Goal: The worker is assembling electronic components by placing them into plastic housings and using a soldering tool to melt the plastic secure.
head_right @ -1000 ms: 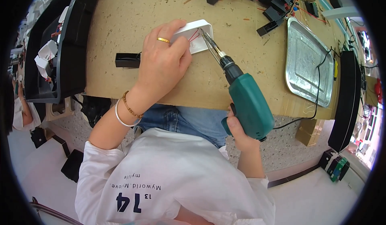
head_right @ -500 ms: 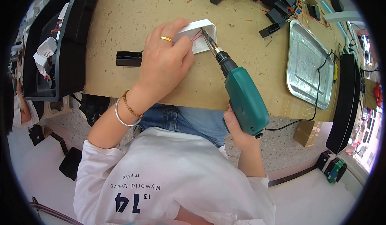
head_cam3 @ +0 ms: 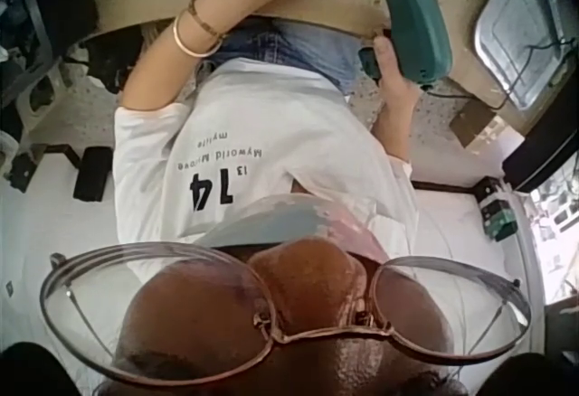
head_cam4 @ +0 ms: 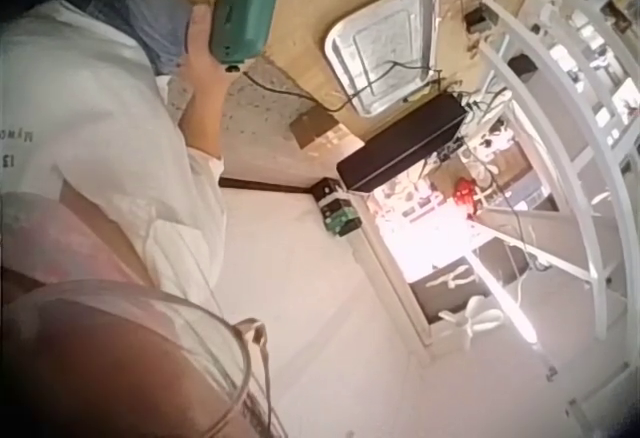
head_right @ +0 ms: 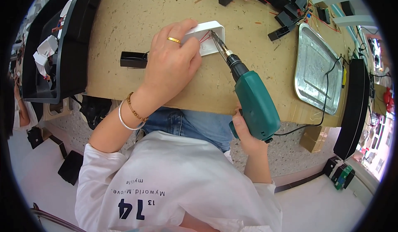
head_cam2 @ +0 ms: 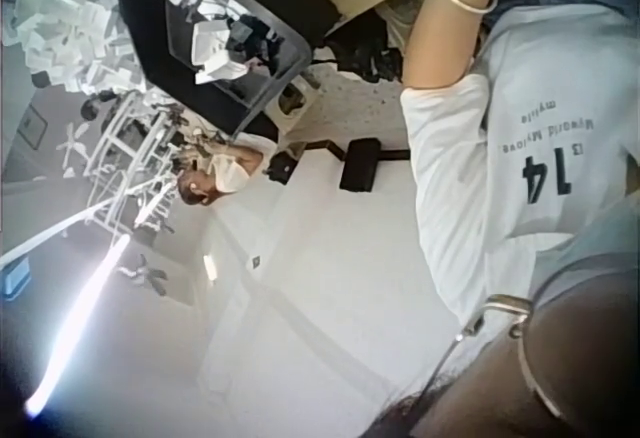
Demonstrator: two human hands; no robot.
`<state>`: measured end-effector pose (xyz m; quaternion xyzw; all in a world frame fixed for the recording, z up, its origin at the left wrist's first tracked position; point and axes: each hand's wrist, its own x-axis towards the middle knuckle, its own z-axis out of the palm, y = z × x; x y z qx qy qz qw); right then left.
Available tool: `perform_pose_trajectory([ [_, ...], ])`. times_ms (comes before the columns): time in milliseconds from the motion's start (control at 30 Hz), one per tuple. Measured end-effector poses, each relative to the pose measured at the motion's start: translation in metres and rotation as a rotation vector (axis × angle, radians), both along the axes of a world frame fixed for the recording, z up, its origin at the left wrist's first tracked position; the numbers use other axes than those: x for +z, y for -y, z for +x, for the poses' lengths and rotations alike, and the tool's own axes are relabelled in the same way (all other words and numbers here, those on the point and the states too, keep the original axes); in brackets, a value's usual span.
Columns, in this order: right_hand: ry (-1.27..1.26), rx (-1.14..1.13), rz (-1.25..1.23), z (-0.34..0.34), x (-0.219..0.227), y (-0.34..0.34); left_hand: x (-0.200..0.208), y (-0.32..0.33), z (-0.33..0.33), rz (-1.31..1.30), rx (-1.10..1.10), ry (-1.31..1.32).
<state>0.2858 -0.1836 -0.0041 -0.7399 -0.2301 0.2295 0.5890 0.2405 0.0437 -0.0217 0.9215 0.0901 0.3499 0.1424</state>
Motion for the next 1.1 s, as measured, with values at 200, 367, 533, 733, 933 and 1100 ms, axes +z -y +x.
perform_pose_trajectory([
  [200,-0.037,-0.035,0.031,-0.0016,0.0008,-0.0009,0.0002,0.0005,0.0011,0.002,0.009,0.012],
  [367,-0.026,-0.018,0.020,-0.0003,0.0001,-0.0006,-0.0005,0.0002,0.0007,-0.015,0.007,0.023],
  [533,-0.002,-0.028,0.011,-0.0001,-0.0016,-0.0003,-0.0001,0.0000,0.0000,0.003,0.002,-0.002],
  [733,-0.007,-0.045,0.072,-0.0008,0.0011,-0.0036,-0.0016,0.0005,0.0013,0.008,0.009,0.023],
  [933,-0.026,-0.039,0.059,-0.0008,0.0022,-0.0034,0.0006,0.0000,0.0000,0.007,0.005,-0.005],
  [1100,-0.025,-0.036,0.061,-0.0005,0.0020,-0.0040,-0.0004,-0.0002,0.0008,0.015,0.008,0.005],
])
